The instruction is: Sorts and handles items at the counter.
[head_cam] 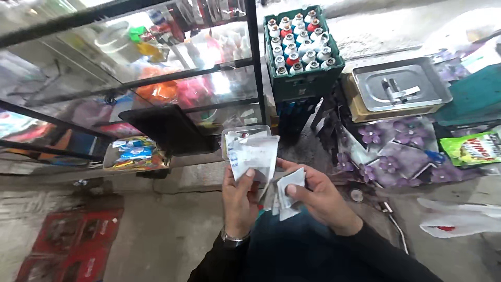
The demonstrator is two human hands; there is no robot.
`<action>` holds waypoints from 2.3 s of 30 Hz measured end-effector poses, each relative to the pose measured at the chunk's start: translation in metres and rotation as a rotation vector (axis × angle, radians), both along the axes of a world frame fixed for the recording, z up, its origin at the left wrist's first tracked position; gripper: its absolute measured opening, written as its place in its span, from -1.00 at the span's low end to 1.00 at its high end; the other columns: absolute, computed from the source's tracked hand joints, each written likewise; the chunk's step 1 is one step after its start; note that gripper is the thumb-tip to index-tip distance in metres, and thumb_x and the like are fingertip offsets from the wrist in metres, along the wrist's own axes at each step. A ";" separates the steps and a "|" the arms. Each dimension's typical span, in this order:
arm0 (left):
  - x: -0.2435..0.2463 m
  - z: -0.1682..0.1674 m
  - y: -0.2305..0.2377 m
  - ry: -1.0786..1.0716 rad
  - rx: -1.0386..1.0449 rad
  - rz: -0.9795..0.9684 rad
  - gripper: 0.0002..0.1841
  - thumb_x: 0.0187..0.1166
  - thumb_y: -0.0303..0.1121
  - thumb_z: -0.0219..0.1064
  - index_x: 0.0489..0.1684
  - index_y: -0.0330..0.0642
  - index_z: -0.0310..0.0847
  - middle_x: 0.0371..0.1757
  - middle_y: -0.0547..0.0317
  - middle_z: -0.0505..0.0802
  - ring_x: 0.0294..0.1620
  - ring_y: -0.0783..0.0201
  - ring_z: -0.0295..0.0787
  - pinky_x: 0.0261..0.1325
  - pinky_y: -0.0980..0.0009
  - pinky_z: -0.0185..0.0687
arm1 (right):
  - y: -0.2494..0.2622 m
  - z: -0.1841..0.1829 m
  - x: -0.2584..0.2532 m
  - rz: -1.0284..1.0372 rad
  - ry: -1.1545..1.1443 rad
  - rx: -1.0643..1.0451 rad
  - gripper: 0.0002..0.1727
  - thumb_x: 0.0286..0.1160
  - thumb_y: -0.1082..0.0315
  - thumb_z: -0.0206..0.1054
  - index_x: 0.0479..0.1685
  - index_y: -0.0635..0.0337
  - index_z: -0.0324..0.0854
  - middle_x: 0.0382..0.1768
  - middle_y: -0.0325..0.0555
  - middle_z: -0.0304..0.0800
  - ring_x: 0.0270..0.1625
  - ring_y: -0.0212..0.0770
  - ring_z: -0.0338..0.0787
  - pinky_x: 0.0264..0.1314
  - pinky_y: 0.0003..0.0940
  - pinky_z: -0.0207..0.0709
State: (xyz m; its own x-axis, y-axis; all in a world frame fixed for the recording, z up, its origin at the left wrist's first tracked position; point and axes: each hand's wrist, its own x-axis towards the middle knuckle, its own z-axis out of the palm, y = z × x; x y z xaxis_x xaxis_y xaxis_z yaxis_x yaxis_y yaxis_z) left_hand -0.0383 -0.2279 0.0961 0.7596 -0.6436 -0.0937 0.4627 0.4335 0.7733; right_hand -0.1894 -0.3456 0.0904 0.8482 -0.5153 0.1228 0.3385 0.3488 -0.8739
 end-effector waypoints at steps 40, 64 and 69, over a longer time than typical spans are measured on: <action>0.031 0.014 -0.003 -0.397 0.295 -0.107 -0.77 0.65 -0.37 0.37 0.09 -0.30 0.82 -0.17 -0.08 0.88 -0.27 0.19 0.85 -0.12 0.21 0.86 | -0.026 0.008 -0.009 0.031 0.266 -0.270 -0.71 0.61 0.39 0.41 0.23 0.31 0.68 -0.09 -0.01 0.90 -0.09 -0.16 0.91 0.05 -0.26 0.85; 0.028 0.003 0.021 -0.654 0.282 -0.216 -0.52 0.52 -0.50 0.45 0.47 -0.24 0.65 0.25 -0.08 0.80 -0.16 0.15 0.83 -0.10 0.26 0.85 | -0.028 0.006 -0.015 -0.005 0.290 -0.229 -0.70 0.59 0.39 0.42 0.24 0.25 0.69 -0.09 0.03 0.90 -0.11 -0.11 0.91 0.03 -0.21 0.86; 0.029 0.006 0.025 -0.660 0.268 -0.201 -0.46 0.49 -0.51 0.47 0.53 -0.21 0.59 0.35 -0.07 0.75 -0.13 0.13 0.85 -0.11 0.24 0.89 | -0.036 0.001 -0.021 -0.037 0.213 -0.053 -0.68 0.56 0.43 0.42 0.25 0.29 0.66 -0.05 0.11 0.86 -0.09 -0.11 0.89 0.05 -0.15 0.84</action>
